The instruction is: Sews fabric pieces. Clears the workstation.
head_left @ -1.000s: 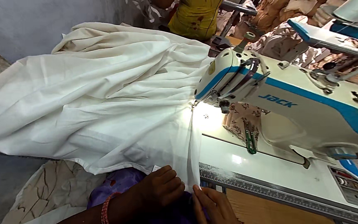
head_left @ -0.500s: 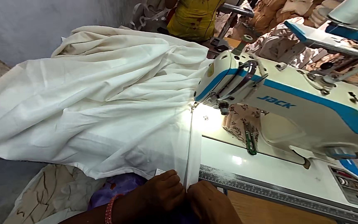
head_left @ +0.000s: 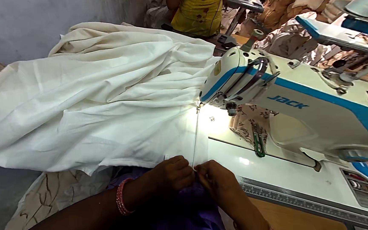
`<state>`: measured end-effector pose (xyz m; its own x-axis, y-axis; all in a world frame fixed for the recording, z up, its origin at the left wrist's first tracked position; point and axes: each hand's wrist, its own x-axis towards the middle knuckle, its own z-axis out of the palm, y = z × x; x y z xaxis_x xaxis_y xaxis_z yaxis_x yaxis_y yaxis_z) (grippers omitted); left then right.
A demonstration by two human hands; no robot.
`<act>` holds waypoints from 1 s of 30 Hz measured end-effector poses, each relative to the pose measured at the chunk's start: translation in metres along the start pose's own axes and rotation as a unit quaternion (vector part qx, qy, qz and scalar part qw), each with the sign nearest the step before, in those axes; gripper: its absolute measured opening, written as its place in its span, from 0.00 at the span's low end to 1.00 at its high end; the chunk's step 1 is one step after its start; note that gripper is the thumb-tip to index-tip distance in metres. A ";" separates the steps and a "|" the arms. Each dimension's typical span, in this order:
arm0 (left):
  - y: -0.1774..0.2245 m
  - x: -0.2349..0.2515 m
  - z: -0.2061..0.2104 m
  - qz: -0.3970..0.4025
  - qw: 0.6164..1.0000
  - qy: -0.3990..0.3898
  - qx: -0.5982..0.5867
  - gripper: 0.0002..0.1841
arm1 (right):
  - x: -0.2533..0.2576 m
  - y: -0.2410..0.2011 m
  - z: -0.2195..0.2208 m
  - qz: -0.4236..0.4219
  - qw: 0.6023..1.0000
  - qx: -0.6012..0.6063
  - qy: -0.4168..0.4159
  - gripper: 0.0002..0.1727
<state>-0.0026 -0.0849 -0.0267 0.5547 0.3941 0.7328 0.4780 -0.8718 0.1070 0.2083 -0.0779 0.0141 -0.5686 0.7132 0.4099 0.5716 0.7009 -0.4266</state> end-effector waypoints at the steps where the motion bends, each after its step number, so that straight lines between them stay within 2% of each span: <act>1: -0.003 0.001 -0.003 -0.017 1.000 -0.010 -0.015 0.09 | 0.002 0.000 0.001 0.006 1.000 -0.008 0.004 0.03; 5: -0.012 0.004 -0.015 -0.075 0.994 -0.051 -0.059 0.13 | 0.003 0.000 0.009 0.018 0.998 -0.030 0.046 0.07; 13: -0.018 0.002 -0.020 -0.070 0.992 -0.077 -0.066 0.11 | -0.020 -0.014 0.032 0.029 0.989 -0.036 0.141 0.06; 16: -0.018 0.002 -0.021 -0.071 0.991 -0.086 -0.069 0.12 | -0.030 -0.018 0.038 0.026 0.989 -0.040 0.142 0.08; 22: -0.019 0.001 -0.022 -0.057 0.992 -0.088 -0.069 0.12 | -0.043 -0.015 0.043 0.009 0.992 -0.040 0.123 0.07; 30: -0.030 0.009 -0.025 -0.075 0.988 -0.116 -0.073 0.12 | -0.034 -0.016 0.040 -0.002 0.984 -0.138 0.114 0.09</act>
<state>-0.0288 -0.0619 -0.0063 0.6345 0.5640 0.5285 0.4728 -0.8242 0.3118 0.1950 -0.1135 -0.0254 -0.4413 0.6716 0.5952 0.7263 0.6568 -0.2027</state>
